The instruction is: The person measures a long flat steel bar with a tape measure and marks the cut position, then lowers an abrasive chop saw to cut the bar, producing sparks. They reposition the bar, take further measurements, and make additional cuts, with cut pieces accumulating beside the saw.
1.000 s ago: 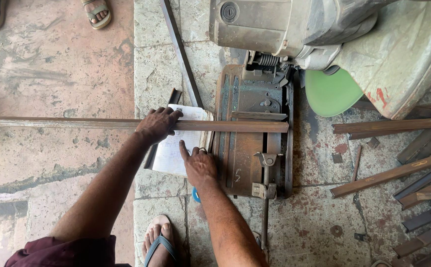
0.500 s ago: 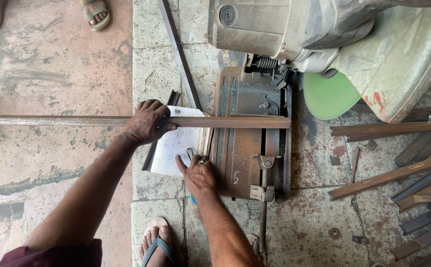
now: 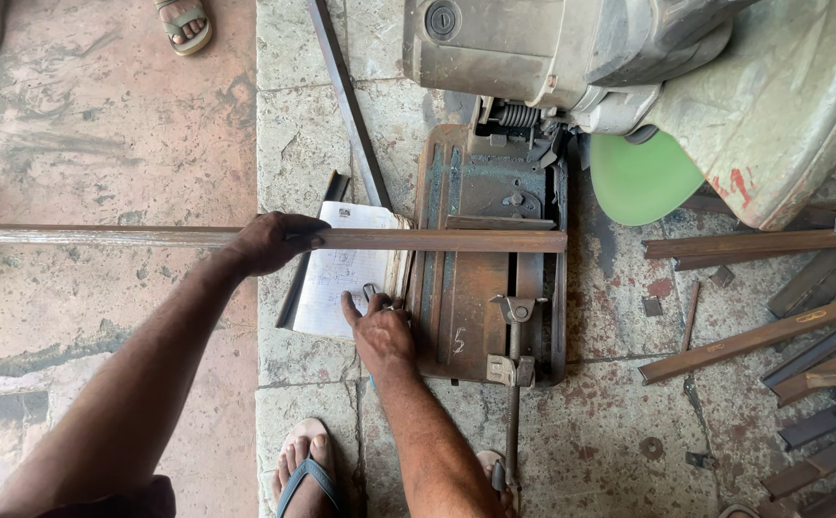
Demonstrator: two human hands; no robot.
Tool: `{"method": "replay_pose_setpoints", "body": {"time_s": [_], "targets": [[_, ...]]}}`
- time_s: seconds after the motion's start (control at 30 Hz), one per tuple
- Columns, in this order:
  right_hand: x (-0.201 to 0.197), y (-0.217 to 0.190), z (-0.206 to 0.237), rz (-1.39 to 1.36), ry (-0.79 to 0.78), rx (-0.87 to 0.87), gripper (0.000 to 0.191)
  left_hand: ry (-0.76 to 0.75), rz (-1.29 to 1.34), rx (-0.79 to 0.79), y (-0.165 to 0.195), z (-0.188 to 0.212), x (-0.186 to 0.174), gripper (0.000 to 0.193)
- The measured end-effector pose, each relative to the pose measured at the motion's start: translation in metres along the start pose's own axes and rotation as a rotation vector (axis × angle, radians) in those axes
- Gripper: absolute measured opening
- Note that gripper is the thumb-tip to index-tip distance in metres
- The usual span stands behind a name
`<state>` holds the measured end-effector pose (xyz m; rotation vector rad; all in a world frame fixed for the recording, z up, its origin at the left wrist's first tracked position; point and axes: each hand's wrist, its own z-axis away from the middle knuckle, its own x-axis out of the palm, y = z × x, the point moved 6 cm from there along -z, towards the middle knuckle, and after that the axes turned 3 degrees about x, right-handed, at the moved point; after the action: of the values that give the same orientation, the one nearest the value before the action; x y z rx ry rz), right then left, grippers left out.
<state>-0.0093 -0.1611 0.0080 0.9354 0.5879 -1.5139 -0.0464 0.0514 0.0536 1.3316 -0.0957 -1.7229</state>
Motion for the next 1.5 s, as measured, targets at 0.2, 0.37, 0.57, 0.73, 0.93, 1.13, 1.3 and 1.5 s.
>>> {"method": "replay_pose_setpoints", "body": {"time_s": [0.2, 0.37, 0.57, 0.73, 0.93, 1.13, 1.3, 1.5], "targets": [[0.005, -0.003, -0.002, -0.020, 0.017, 0.003, 0.089, -0.007, -0.035, -0.037, 0.021, 0.017, -0.025, 0.042], [0.008, -0.004, -0.004, -0.069, 0.001, 0.014, 0.087, -0.009, -0.024, -0.005, 0.032, 0.023, -0.040, 0.043], [0.005, -0.003, -0.003, -0.078, 0.017, 0.016, 0.085, -0.026, -0.019, -0.026, 0.033, 0.028, -0.036, 0.046], [0.004, -0.002, -0.001, -0.073, 0.007, 0.022, 0.085, 0.044, -0.115, 0.017, 0.037, 0.026, -0.037, 0.046], [0.002, -0.003, -0.001, -0.072, 0.004, 0.016, 0.088, 0.061, -0.057, 0.032, 0.036, 0.022, -0.041, 0.043], [0.004, -0.005, 0.000, -0.104, -0.019, 0.020, 0.086, 0.044, 0.009, 0.016, 0.032, 0.022, -0.041, 0.043], [0.000, -0.005, 0.001, -0.070, 0.029, 0.023, 0.086, 0.043, -0.002, 0.008, 0.031, 0.024, -0.039, 0.043], [0.005, -0.005, 0.001, -0.185, -0.094, 0.012, 0.084, 0.026, -0.029, -0.014, 0.031, 0.023, -0.033, 0.043]]}}
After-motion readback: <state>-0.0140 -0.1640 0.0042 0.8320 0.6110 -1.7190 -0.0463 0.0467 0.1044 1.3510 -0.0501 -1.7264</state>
